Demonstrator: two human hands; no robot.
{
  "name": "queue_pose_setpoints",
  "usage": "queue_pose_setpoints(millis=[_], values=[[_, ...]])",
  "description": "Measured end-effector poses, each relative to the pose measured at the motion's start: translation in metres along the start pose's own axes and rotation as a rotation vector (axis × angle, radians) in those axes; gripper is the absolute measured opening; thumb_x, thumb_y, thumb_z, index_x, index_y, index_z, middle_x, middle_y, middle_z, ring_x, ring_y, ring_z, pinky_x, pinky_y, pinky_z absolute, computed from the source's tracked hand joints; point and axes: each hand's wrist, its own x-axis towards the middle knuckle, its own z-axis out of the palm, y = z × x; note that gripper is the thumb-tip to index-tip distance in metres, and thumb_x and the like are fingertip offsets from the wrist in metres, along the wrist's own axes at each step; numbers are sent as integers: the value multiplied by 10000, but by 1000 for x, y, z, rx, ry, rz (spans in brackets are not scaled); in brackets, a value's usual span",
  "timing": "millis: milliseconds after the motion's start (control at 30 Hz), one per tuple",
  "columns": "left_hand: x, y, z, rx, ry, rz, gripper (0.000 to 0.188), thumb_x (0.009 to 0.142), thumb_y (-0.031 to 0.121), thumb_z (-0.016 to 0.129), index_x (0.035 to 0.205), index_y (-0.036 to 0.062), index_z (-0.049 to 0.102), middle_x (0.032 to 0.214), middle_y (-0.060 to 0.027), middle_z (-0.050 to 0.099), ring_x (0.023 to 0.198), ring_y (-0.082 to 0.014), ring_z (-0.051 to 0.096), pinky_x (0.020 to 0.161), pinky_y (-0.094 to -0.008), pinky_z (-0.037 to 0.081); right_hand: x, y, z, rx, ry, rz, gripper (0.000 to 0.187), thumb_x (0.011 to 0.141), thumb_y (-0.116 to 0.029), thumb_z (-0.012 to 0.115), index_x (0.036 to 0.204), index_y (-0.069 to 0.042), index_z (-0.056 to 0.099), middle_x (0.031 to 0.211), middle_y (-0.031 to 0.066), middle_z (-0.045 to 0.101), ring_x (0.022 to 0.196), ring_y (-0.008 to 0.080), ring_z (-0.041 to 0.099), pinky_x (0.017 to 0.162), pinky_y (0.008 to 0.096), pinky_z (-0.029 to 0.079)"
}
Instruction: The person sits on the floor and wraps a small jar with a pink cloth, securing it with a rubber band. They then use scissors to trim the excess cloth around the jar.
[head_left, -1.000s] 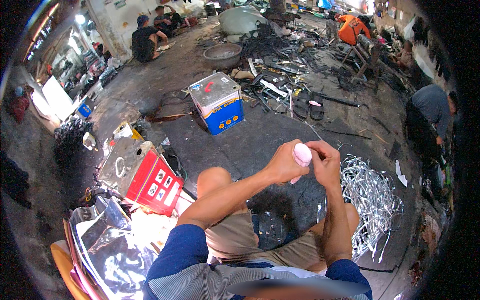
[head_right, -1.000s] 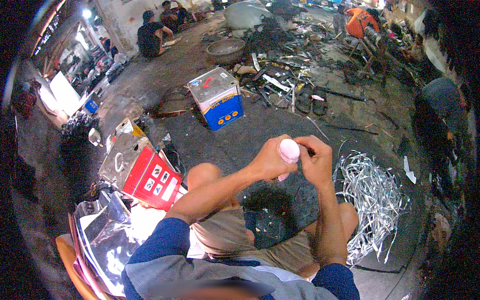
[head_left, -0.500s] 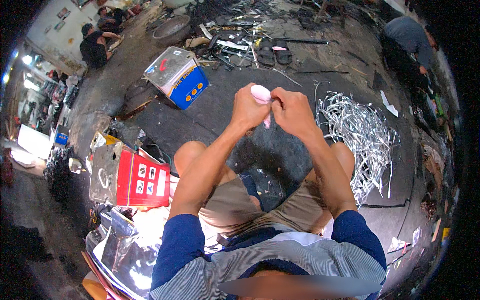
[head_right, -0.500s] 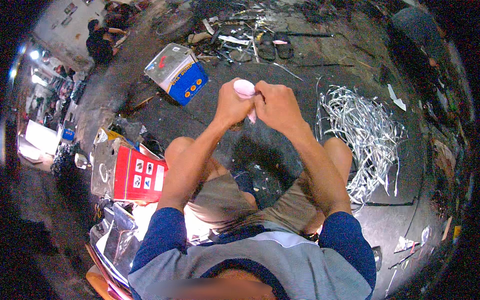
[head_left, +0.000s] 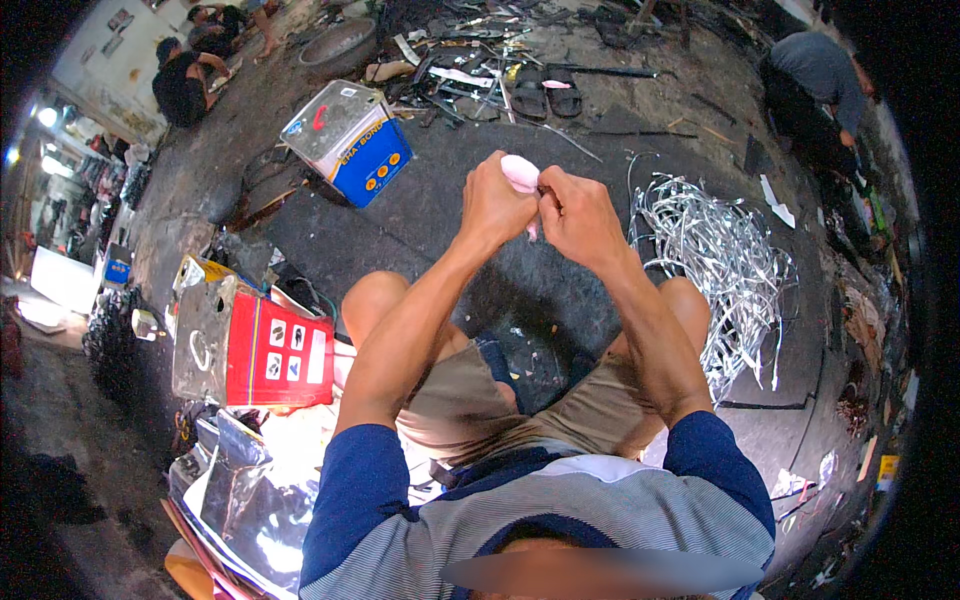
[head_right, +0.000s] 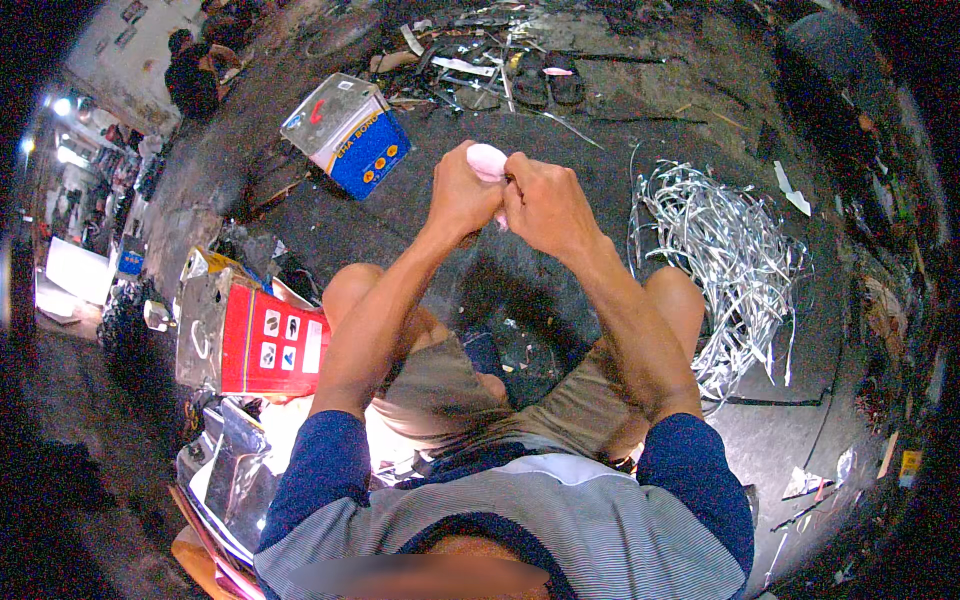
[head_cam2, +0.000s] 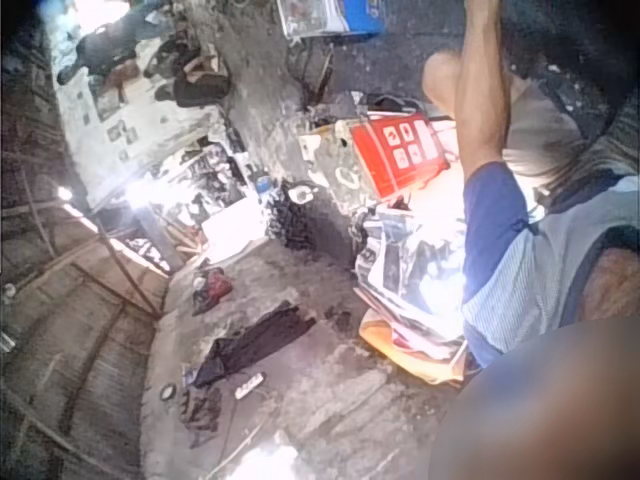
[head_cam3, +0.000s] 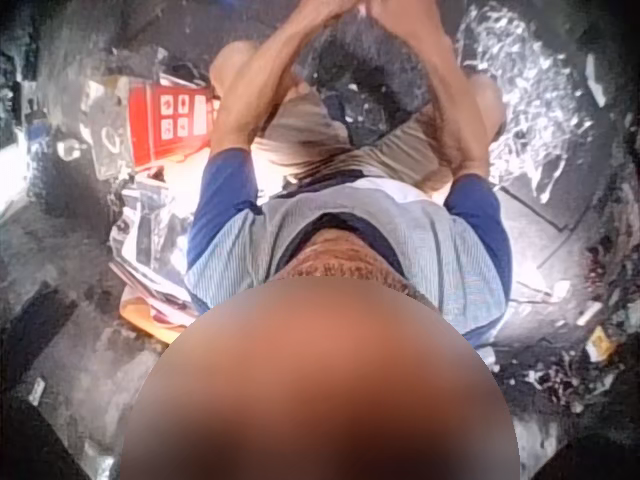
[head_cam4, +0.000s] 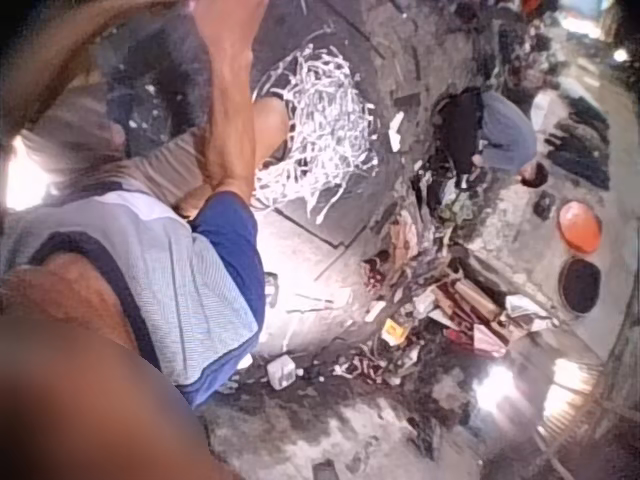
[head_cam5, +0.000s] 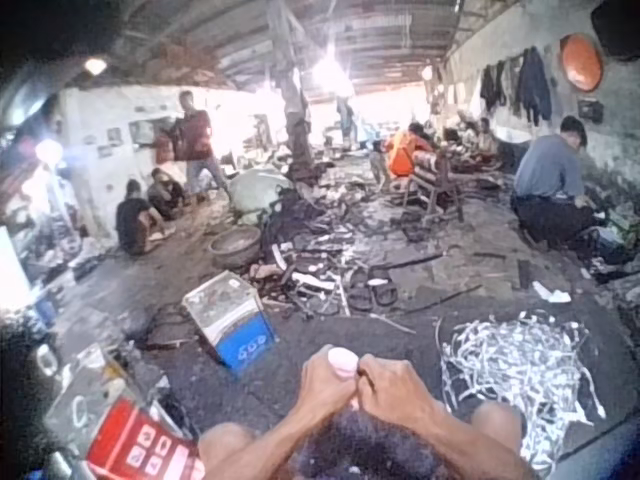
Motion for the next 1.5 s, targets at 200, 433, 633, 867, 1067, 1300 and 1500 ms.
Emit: queue_pose_setpoints(millis=[200, 433, 633, 867, 1067, 1300, 1500], values=[[5, 0, 0, 7, -81, -105, 404, 692, 168, 816, 936, -71, 601, 927, -292, 711, 939, -455, 702, 795, -505, 549, 5, 6, 7, 172, 6, 271, 264, 879, -217, 696, 919, 44, 698, 729, 215, 676, 613, 265, 666, 602, 382, 497], [0, 14, 0, 96, -88, 23, 372, 749, 147, 783, 944, -73, 555, 937, -299, 662, 949, -482, 662, 799, -533, 527, 19, 2, -2, 128, 16, 552, 553, 810, -515, 790, 762, 33, 739, 675, 205, 692, 621, 281, 702, 628, 396, 538], [6, 25, -1, 26, -7, 111, 325, 734, 141, 787, 910, -43, 587, 942, -277, 667, 946, -463, 664, 788, -519, 532, 23, -5, -3, 162, 229, 543, 519, 798, -481, 806, 761, 33, 739, 644, 174, 686, 597, 237, 689, 600, 364, 526], [8, 26, 8, 142, 108, 171, 298, 793, 146, 736, 956, -42, 571, 938, -268, 645, 905, -460, 646, 786, -536, 520, 23, -13, -10, 107, 217, 528, 479, 820, -441, 802, 788, 33, 741, 642, 175, 680, 589, 194, 683, 578, 353, 513], [9, 27, 14, 169, 85, 173, 284, 805, 103, 708, 975, -49, 540, 964, -277, 620, 923, -473, 629, 801, -538, 514, 22, 0, -4, 160, 208, 576, 529, 819, -478, 804, 703, 32, 728, 588, 160, 654, 537, 197, 648, 537, 374, 480], [10, 22, 25, 198, 49, 271, 298, 747, 32, 733, 954, -52, 537, 980, -278, 615, 974, -469, 616, 827, -535, 510, 22, 11, -5, 148, 212, 675, 543, 816, -491, 782, 663, 26, 724, 576, 151, 659, 515, 209, 638, 546, 381, 490], [10, 24, 26, 254, 102, 267, 329, 785, 173, 765, 1007, 20, 576, 1005, -217, 662, 940, -450, 650, 791, -540, 517, 23, 12, -6, 132, 246, 671, 521, 811, -471, 775, 684, 32, 733, 607, 157, 683, 557, 235, 671, 579, 393, 510]])
